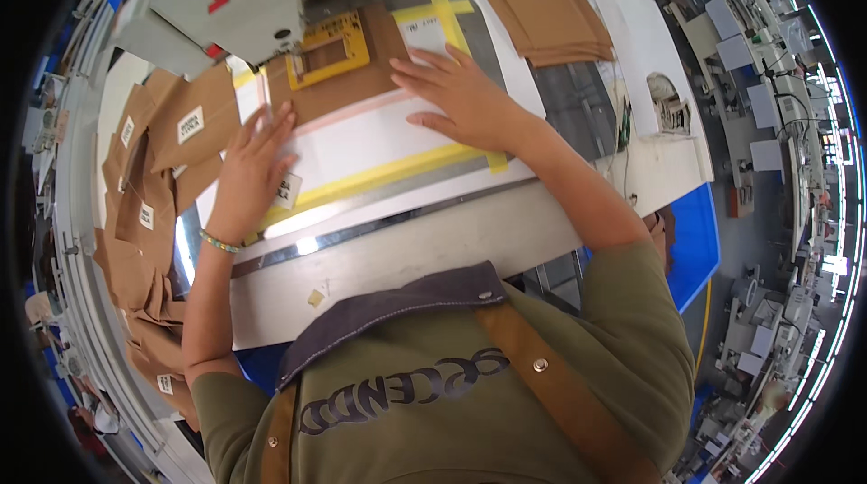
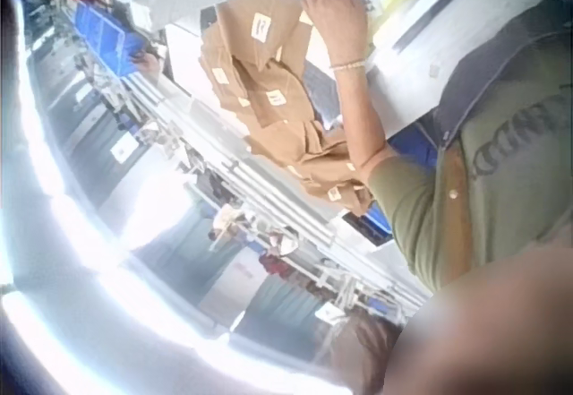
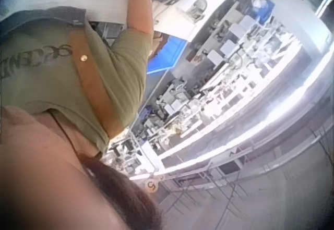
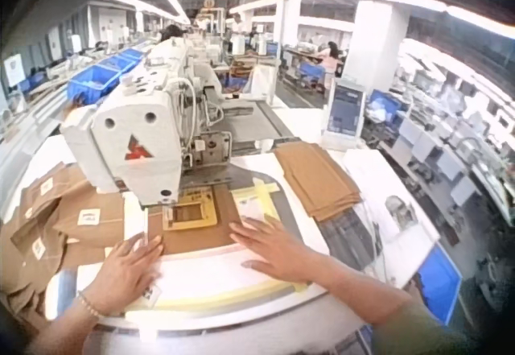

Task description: Sewing 'Bimba y Lola' labels onto leather or fabric panels using an industrial sewing machine.

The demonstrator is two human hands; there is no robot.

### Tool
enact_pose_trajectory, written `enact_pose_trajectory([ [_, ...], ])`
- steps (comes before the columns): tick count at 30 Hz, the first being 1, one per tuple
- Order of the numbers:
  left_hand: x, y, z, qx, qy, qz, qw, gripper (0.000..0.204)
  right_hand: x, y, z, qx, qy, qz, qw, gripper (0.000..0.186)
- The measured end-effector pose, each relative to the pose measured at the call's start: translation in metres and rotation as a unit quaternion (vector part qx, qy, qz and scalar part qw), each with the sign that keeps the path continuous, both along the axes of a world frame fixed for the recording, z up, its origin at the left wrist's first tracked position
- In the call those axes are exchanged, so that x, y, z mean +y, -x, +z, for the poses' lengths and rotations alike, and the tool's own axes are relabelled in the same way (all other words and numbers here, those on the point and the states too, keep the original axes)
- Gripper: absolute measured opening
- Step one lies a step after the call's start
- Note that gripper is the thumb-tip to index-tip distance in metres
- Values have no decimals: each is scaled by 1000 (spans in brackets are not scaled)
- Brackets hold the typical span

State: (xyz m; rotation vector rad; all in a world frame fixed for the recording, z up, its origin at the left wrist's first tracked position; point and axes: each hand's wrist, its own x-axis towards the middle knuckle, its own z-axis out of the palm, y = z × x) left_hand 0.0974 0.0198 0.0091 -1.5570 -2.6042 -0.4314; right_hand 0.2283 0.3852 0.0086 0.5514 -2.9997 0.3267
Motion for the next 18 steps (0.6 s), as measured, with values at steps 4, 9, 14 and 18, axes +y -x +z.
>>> enact_pose_trajectory([
  [4, -5, -7, -6, 21, -8, 25, 999, 58, -3, -6, -7, 55, 6, -1, 998, 66],
  [9, -10, -8, -11, -3, -31, 43, 999, 52, -4, -13, -3, -1, -18, 5, 1000, 66],
  [14, -17, -8, -17, 24, -41, 61, 997, 53, -5, -13, -4, -9, 19, 7, 1000, 67],
  [18, -13, -12, -5, 31, -29, 42, 998, 55, -2, -10, -3, 23, 58, -7, 998, 64],
])
